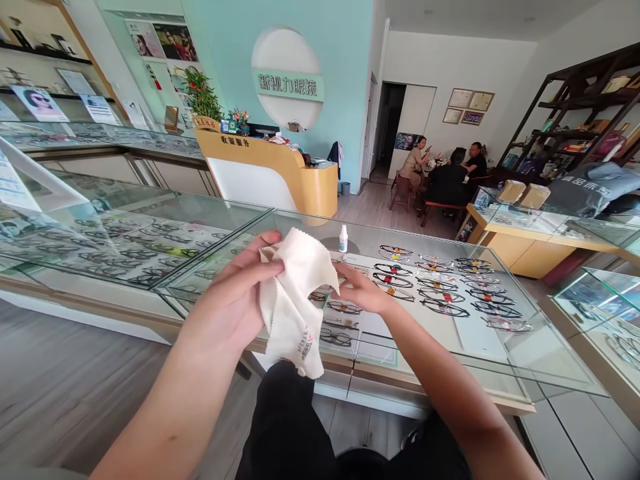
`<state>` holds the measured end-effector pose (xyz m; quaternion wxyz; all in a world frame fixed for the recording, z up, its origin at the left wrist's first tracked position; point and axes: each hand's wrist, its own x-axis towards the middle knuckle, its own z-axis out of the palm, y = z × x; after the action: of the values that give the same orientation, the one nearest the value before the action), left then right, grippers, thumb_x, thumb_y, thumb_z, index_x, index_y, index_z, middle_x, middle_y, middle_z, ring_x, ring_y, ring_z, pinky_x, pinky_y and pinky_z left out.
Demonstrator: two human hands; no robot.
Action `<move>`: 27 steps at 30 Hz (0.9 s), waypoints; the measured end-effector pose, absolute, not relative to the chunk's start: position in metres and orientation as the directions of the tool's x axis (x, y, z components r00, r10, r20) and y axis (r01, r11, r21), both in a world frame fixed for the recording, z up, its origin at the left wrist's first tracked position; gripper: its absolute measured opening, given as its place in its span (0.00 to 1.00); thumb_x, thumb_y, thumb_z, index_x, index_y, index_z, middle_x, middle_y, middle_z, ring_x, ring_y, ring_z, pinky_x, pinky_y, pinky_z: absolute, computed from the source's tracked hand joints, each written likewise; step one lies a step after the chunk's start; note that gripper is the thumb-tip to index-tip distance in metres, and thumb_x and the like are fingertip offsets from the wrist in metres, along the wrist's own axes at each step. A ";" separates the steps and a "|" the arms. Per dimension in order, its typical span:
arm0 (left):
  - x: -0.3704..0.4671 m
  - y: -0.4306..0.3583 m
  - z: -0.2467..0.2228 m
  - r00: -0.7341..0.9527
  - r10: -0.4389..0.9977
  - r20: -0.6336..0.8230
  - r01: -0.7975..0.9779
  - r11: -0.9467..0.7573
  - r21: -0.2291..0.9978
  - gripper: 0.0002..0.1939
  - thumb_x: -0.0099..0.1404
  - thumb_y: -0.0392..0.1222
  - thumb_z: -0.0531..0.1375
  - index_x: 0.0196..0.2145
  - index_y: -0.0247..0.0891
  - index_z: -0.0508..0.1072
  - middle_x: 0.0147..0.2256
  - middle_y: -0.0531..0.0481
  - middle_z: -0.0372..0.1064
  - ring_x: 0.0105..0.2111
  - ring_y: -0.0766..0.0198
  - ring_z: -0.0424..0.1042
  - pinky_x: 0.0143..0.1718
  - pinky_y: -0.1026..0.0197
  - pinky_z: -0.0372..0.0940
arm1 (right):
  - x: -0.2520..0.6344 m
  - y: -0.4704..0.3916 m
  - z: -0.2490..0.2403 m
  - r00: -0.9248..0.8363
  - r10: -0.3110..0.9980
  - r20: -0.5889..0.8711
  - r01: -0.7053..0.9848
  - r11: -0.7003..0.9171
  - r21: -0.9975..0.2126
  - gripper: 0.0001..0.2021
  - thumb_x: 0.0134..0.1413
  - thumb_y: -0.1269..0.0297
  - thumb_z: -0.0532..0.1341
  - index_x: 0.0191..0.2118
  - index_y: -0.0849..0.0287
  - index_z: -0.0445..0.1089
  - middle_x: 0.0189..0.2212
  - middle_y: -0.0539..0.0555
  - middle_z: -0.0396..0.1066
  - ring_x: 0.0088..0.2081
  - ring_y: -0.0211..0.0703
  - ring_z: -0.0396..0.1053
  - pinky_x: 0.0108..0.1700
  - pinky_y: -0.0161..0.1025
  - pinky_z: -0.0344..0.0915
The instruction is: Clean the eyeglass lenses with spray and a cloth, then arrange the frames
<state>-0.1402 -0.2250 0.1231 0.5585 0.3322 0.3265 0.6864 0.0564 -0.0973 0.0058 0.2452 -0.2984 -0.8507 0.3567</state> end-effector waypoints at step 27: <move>-0.069 -0.196 0.081 -0.085 0.765 0.638 0.022 -0.639 0.769 0.45 0.55 0.39 0.79 0.65 0.57 0.67 0.60 0.50 0.76 0.55 0.51 0.79 0.51 0.53 0.77 | 0.170 -0.165 0.064 -0.220 0.812 0.540 0.025 0.558 -0.829 0.21 0.56 0.47 0.75 0.49 0.51 0.76 0.36 0.52 0.78 0.39 0.49 0.75 0.42 0.43 0.74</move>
<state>-0.0691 -0.1964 0.0806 0.2799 0.6156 0.3197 0.6637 0.1701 -0.1652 0.0640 0.5466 -0.3020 -0.6930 0.3603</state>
